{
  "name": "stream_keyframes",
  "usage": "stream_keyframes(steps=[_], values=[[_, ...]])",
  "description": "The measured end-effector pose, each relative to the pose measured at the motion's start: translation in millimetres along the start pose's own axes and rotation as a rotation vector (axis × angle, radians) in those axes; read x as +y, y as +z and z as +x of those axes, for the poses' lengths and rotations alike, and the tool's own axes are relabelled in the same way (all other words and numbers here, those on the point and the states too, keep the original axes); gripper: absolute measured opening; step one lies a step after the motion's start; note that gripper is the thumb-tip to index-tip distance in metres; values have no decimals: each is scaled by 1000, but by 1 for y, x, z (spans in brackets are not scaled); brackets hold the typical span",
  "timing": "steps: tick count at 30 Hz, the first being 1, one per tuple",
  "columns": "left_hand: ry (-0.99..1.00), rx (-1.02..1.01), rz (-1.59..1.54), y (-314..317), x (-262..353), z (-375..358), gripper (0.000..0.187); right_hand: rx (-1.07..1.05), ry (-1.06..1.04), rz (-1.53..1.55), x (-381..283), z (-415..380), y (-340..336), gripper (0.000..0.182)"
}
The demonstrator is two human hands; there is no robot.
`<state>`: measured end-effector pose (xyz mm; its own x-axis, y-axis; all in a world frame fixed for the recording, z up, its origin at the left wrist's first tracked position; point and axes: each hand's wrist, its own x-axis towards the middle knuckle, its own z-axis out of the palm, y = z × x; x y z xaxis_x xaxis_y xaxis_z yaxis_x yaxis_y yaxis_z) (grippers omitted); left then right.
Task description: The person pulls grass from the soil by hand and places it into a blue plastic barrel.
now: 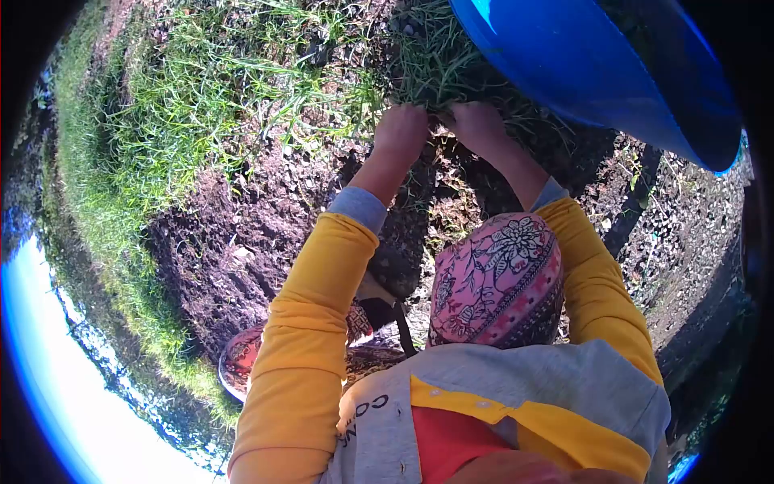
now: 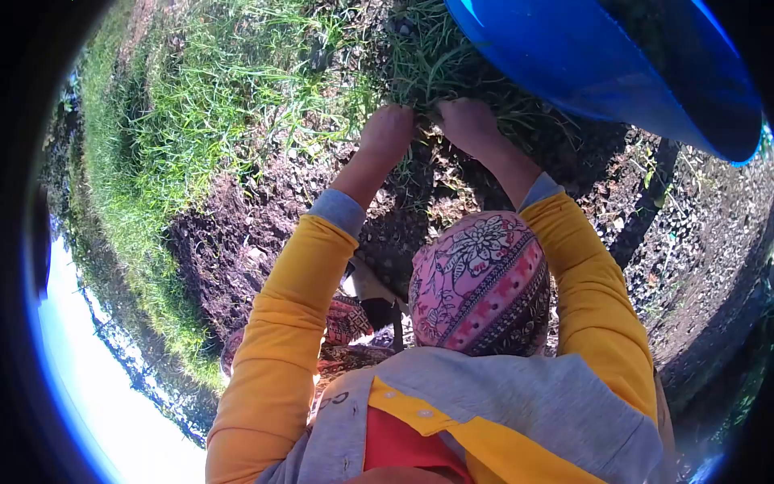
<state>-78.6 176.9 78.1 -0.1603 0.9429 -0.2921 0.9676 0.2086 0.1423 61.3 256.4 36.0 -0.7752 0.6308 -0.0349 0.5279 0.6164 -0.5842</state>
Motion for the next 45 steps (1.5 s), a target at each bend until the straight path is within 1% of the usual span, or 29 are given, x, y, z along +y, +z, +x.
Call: stream_keyframes(steps=[1,2,5,6,7,8,9,11,13,14,15,17,18,21,24,27,28,31,33,34,35,37,38,41,44,45], values=[[5,7,-17,4,-2,1,11,2,-19,-31,0,7,-4,21],[38,165,-91,-12,-2,0,11,38,14,13,-6,13,-23,22],[-12,43,-230,2,-5,2,9,-20,-22,-1,9,6,-8,21],[62,110,-287,17,-6,0,9,-52,-1,-57,9,-1,-1,19],[48,114,-257,24,-10,7,9,-68,10,-125,13,0,5,18],[31,120,-225,7,-5,13,9,-83,19,-191,18,5,10,18],[6,105,-203,3,0,11,10,-29,45,-122,12,7,-1,17],[57,32,-170,28,-6,6,12,63,110,29,-2,1,-18,17],[99,20,-132,47,-14,10,13,1,60,-63,10,-17,16,18],[62,-59,-39,49,-13,15,16,-14,27,-119,18,-13,24,19],[63,67,-91,33,-10,25,16,38,41,-144,16,1,6,19],[61,210,-212,14,1,9,16,67,129,-140,1,-14,-15,18],[88,253,-240,8,1,5,21,251,-63,-209,6,-16,-21,16],[62,385,-403,-18,-3,-7,35,350,-48,-208,-8,-19,-51,13],[26,643,-547,-14,-29,-15,48,418,66,-120,-24,-20,-79,13],[-111,620,-652,-10,-55,-31,48,504,186,185,-45,-17,-94,15],[-132,658,-640,-7,-57,-34,43,505,178,166,-45,-15,-89,19],[-250,384,-587,-2,-53,-44,35,423,-20,-183,-8,-9,-19,24],[-250,283,-589,18,-46,-52,28,72,130,-286,16,-16,18,27],[-246,233,-589,24,-44,-52,26,-100,207,-338,21,-15,25,29],[-240,249,-599,24,-43,-49,25,-33,222,-263,15,-5,13,29],[-237,227,-622,32,-38,-63,24,61,285,-91,-23,-1,-28,28],[-269,218,-657,34,-37,-64,24,119,318,-48,-43,1,-48,29],[-272,224,-665,37,-38,-68,23,452,206,197,-57,4,-60,31],[-301,187,-637,40,-42,-70,25,91,198,-229,-5,9,-14,32],[-319,165,-636,41,-44,-72,25,21,227,-257,2,5,-3,33]])
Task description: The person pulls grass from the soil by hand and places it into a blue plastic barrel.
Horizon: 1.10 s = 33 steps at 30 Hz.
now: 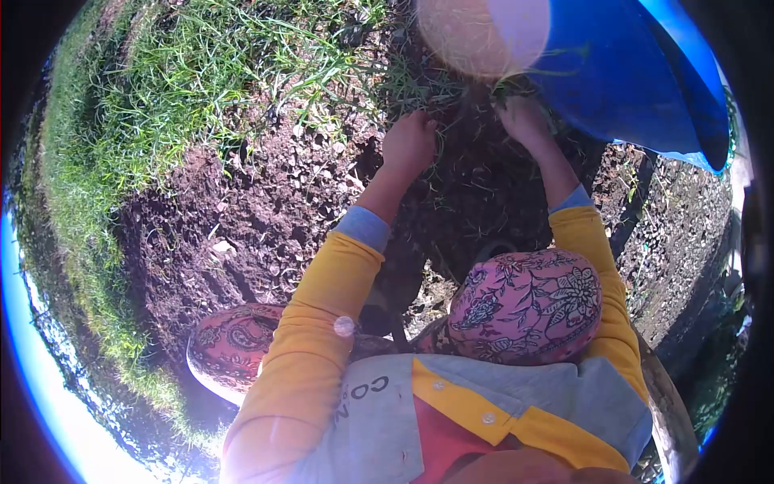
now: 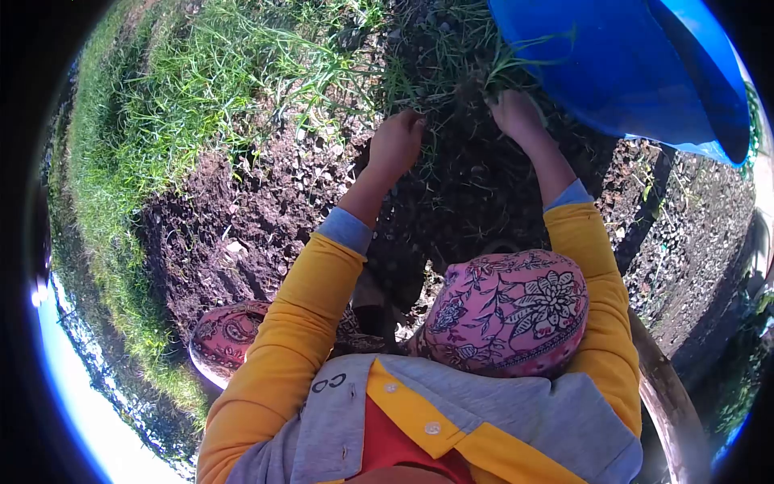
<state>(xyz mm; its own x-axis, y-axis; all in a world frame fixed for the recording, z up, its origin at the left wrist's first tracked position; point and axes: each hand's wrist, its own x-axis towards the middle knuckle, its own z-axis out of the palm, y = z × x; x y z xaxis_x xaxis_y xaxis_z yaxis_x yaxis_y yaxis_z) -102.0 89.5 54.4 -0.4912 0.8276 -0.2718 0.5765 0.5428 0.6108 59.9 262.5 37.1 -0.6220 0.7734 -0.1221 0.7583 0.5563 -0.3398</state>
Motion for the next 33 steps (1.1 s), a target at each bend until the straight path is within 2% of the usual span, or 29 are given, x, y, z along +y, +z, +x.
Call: stream_keyframes(steps=[2,5,7,8,9,11,12,13,16,17,20,23,26,27,30,33], values=[[-42,-36,12,-2,-4,1,26,-137,48,-72,6,-2,16,34],[-71,-34,8,-5,-11,-1,26,-33,152,176,-17,0,-36,38],[-106,-59,-5,-5,-11,0,26,172,148,399,-25,-2,-56,40],[-124,-71,-13,-4,-10,-1,26,274,144,509,-27,-4,-61,41],[-121,-68,-13,-2,-11,-2,26,257,173,529,-12,1,-42,42],[-112,-61,-9,1,-10,-3,26,-120,57,117,8,-4,0,41],[-97,-45,-2,1,-9,-4,26,-303,1,-89,0,-6,-1,41],[-80,-34,8,1,-9,-4,26,-124,-27,-122,-6,-19,-1,41],[-79,-23,-2,1,-12,-4,27,-29,15,131,2,-2,-21,41],[-68,-25,-8,1,-10,-1,27,-70,193,167,-28,-6,-64,40],[-42,-29,0,7,-8,3,28,293,127,531,-23,-3,-67,39],[-29,-34,-3,6,2,3,28,-19,-44,-52,-6,2,-17,37],[-26,-37,35,4,6,4,29,-364,-34,-125,6,0,-6,36],[-56,-48,17,3,5,3,29,-304,0,-92,-6,2,-30,37],[-77,-71,-13,3,11,6,28,14,104,260,-19,7,-80,39],[-33,-48,8,9,13,3,28,297,32,489,-13,11,-60,39]])
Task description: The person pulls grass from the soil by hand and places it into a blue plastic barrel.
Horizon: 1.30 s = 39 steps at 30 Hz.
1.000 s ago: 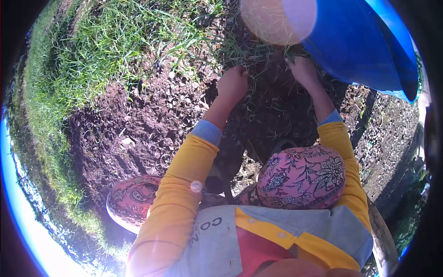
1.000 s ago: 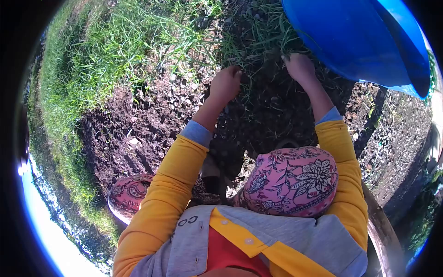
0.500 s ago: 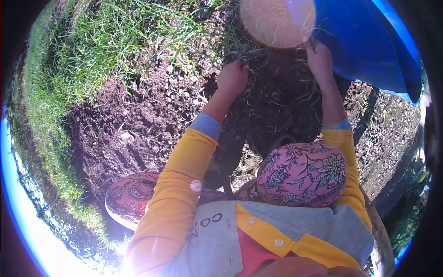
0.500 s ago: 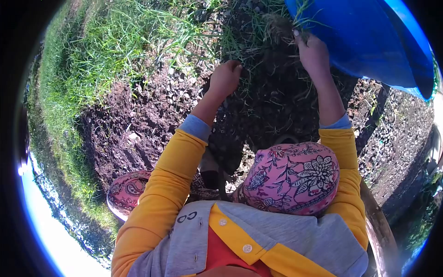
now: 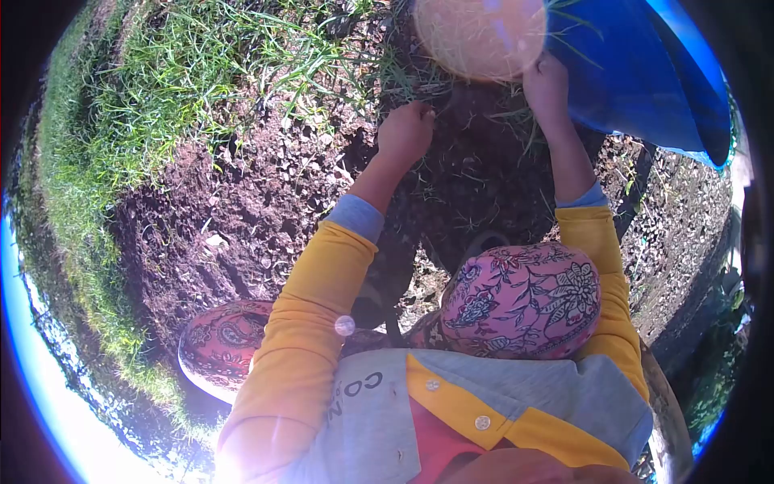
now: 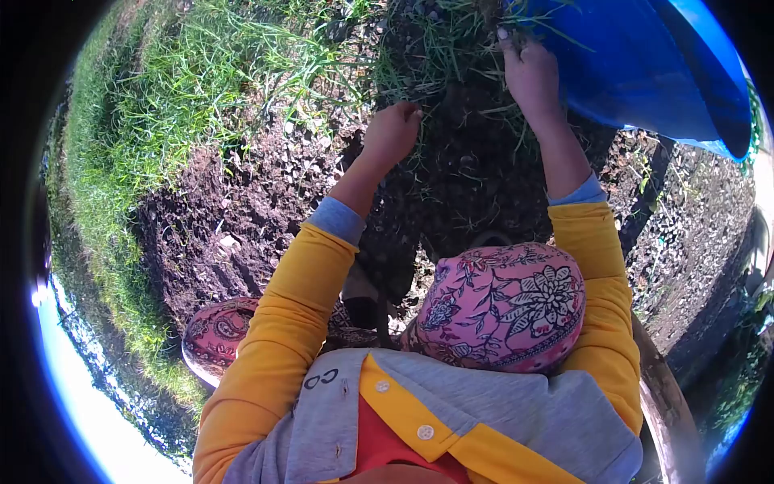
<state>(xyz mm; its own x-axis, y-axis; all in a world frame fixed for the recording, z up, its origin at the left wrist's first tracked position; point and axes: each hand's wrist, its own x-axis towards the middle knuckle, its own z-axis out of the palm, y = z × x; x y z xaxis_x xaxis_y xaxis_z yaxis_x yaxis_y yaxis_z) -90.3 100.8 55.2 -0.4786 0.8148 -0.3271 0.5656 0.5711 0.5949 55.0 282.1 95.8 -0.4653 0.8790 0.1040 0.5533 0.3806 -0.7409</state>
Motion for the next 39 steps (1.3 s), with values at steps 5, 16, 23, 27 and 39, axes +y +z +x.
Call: stream_keyframes(steps=[5,16,23,27,39], values=[[60,5,-4,4,2,0,27,-638,-2,-563,45,-14,36,40],[43,3,-1,4,8,-3,27,-435,88,-730,86,-32,23,57],[33,-45,27,7,11,-7,27,-373,41,-757,89,-67,32,54],[31,-56,49,6,13,-7,27,-443,112,-834,82,-56,36,47],[-4,-155,96,1,17,-9,28,-591,195,-833,81,-49,43,23]])
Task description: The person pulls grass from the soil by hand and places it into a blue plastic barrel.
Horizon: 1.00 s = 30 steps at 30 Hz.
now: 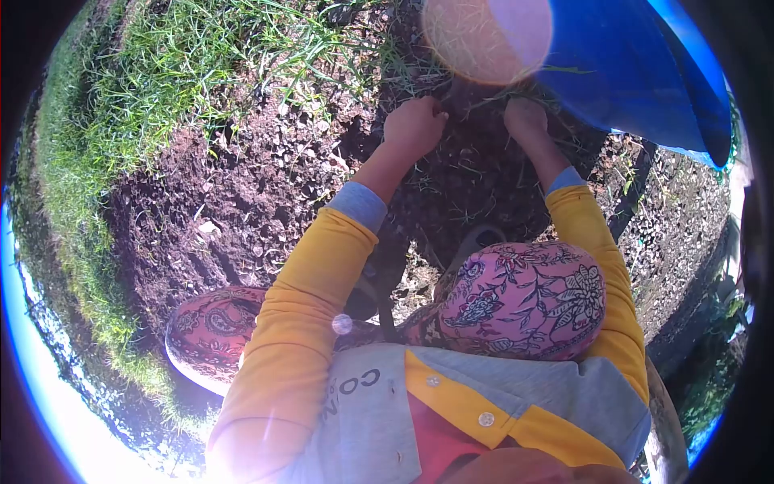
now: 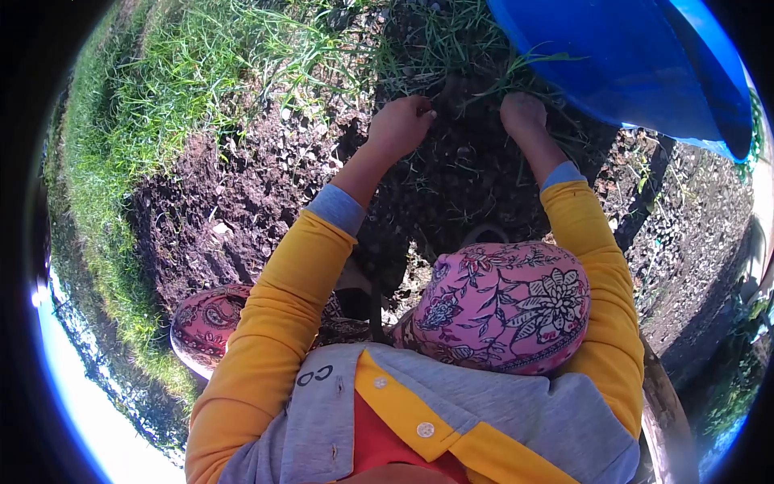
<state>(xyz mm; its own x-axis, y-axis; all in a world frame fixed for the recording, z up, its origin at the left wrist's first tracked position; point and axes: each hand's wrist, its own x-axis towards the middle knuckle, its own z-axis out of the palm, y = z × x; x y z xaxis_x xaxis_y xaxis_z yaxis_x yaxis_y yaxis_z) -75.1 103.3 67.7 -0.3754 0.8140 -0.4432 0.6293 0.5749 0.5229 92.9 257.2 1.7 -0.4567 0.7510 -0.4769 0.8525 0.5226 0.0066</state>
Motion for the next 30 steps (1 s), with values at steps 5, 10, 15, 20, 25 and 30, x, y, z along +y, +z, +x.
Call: stream_keyframes(steps=[5,10,15,20,25,30], values=[[13,4,15,-2,-9,-1,30,-21,-88,140,12,6,3,29],[72,94,6,4,-19,-2,29,-77,-39,345,25,20,16,39],[65,88,-12,3,-21,0,29,35,59,699,33,28,33,42],[23,30,-13,-4,-13,2,30,157,149,803,37,-30,-62,42],[45,5,-32,3,-6,6,30,352,-150,525,86,-15,1,41],[64,12,-24,5,-6,-1,29,152,202,417,117,-28,7,39]])
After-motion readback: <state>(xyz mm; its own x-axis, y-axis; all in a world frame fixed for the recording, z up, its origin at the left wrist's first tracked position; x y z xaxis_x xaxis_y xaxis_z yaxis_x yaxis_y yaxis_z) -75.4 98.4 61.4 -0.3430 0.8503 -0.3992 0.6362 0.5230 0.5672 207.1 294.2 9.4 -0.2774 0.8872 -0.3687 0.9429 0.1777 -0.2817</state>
